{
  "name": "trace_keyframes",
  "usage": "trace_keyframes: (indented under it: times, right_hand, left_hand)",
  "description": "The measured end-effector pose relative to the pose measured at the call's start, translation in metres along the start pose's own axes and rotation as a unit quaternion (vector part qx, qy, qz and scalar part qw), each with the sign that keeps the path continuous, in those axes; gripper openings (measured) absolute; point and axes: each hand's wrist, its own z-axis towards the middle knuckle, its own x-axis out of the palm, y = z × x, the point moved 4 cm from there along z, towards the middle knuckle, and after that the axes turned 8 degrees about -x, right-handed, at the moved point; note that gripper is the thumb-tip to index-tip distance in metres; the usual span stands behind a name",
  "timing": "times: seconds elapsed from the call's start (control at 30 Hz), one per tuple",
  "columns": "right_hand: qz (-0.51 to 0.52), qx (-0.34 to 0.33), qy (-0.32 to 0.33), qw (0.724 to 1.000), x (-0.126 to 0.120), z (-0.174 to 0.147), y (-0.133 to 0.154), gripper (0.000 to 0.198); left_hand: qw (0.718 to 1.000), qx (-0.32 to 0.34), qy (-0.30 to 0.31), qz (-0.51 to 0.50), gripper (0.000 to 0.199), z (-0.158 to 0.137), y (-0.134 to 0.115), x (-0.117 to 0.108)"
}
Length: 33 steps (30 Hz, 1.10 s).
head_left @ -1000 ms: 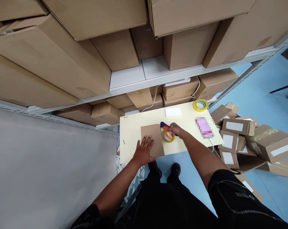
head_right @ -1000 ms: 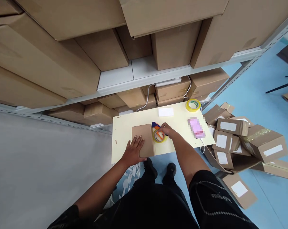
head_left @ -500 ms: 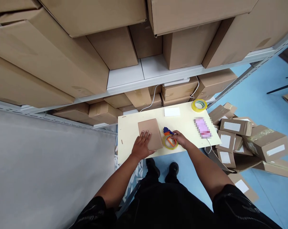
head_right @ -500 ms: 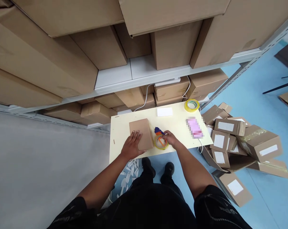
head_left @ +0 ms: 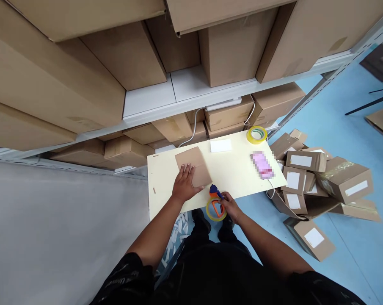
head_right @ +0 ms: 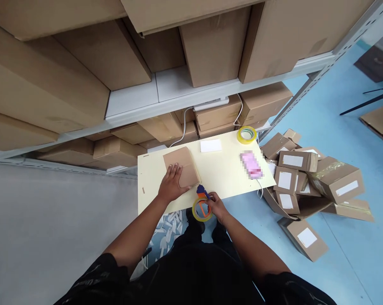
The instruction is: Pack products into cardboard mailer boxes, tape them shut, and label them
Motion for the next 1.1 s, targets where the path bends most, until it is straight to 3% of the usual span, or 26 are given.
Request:
trace_keyframes:
  times: [0.13,0.27,0.33,0.5,0.67,0.87,1.1]
  right_hand:
    - [0.003,-0.002,-0.066,0.998,0.017,0.025,0.011,0.043]
    - [-0.009,-0.003,-0.091,0.996,0.008,0.061,0.038,0.045]
    - [-0.020,-0.002,-0.085,0.996,-0.004,0.082,0.056,0.044]
    - [-0.072,0.009,-0.026,0.997,-0.023,0.130,0.101,0.040]
    - [-0.123,0.044,0.032,0.991,-0.019,0.159,0.122,0.045]
    - [-0.137,0.048,0.051,0.988,-0.022,0.151,0.124,0.053]
    - [-0.093,0.034,0.018,0.995,-0.059,0.092,0.096,0.049]
  left_hand:
    - [0.996,-0.081,-0.024,-0.003,0.111,0.007,-0.019,0.003]
    - [0.991,-0.132,-0.019,-0.011,0.105,0.007,-0.031,0.000]
    - [0.995,-0.099,0.012,-0.001,0.102,0.004,-0.024,-0.006]
    - [0.990,0.089,0.100,0.051,0.075,0.000,0.027,-0.027]
    - [0.988,0.105,0.072,0.085,0.094,0.019,0.064,-0.029]
    - [0.995,0.053,0.066,0.060,0.089,0.023,0.058,-0.019]
    - [0.996,-0.008,0.073,0.044,0.087,0.022,0.045,-0.021]
